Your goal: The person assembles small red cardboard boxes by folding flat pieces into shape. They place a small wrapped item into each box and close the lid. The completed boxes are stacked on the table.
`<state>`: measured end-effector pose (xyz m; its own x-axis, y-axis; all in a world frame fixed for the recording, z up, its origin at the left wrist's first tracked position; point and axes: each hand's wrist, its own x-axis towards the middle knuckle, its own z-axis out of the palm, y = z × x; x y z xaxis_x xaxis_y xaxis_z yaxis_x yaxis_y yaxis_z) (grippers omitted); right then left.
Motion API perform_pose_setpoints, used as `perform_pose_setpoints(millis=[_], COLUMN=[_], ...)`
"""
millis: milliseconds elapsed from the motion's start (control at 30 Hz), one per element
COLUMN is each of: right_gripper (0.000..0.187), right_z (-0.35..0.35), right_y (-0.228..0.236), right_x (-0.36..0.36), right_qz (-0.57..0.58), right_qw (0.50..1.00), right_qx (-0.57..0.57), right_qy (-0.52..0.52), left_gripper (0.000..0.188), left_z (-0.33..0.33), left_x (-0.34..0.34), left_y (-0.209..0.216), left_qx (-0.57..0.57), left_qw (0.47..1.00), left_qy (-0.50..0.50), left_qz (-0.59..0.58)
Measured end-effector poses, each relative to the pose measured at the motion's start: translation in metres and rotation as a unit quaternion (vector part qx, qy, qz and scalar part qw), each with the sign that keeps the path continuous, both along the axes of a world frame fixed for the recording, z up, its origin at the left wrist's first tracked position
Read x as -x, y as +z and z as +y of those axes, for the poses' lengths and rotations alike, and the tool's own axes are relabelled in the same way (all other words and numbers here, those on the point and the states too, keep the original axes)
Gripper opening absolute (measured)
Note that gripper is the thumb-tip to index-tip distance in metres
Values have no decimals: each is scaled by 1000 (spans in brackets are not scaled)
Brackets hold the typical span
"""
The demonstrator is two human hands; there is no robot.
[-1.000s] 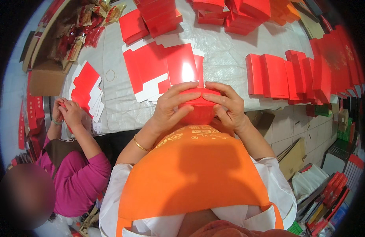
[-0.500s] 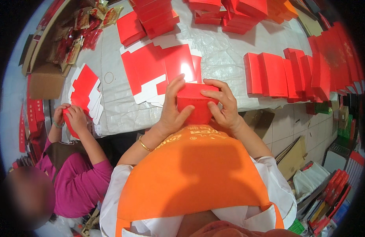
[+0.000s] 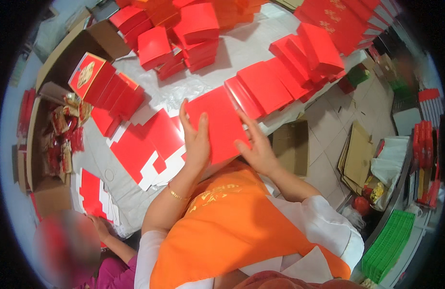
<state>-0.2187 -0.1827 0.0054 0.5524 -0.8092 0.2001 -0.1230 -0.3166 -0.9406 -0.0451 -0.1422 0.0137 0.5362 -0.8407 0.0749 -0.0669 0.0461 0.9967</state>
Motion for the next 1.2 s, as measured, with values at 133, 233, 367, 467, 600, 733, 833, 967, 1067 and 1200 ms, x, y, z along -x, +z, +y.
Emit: perform_pose_setpoints(millis=[133, 233, 367, 467, 600, 733, 833, 967, 1067, 1200], right_gripper=[49, 46, 49, 55, 53, 48, 32, 23, 27, 33], right_z=[-50, -102, -128, -122, -106, -115, -78, -32, -15, -17], right_y=[25, 18, 12, 9, 17, 4, 16, -13, -30, -70], right_x=[35, 59, 71, 72, 60, 58, 47, -6, -61, -133], right_qz=[32, 53, 167, 161, 253, 185, 73, 48, -13, -39], right_qw=[984, 965, 911, 856, 834, 834, 887, 987, 975, 951], right_qx=[79, 96, 211, 340, 428, 440, 393, 155, -184, -276], right_qy=[-159, -237, -313, -355, -241, -275, -233, -16, 124, 134], left_gripper=[67, 68, 61, 56, 51, 41, 34, 33, 37, 44], left_z=[-67, -98, -123, -115, -103, -64, -15, 48, 93, 122], left_x=[36, 52, 60, 71, 76, 60, 35, -22, -64, -94], left_y=[2, 11, -22, -32, -22, -14, 4, -35, -66, -87], left_qx=[10, -13, -41, -40, 3, 19, 5, -59, -136, -112], left_qw=[990, 966, 974, 963, 949, 949, 961, 976, 949, 972], left_qy=[-64, -189, -220, -264, -300, -306, -266, -65, 111, 185], left_qz=[124, 176, 42, 23, 96, 74, -74, -198, -260, -89])
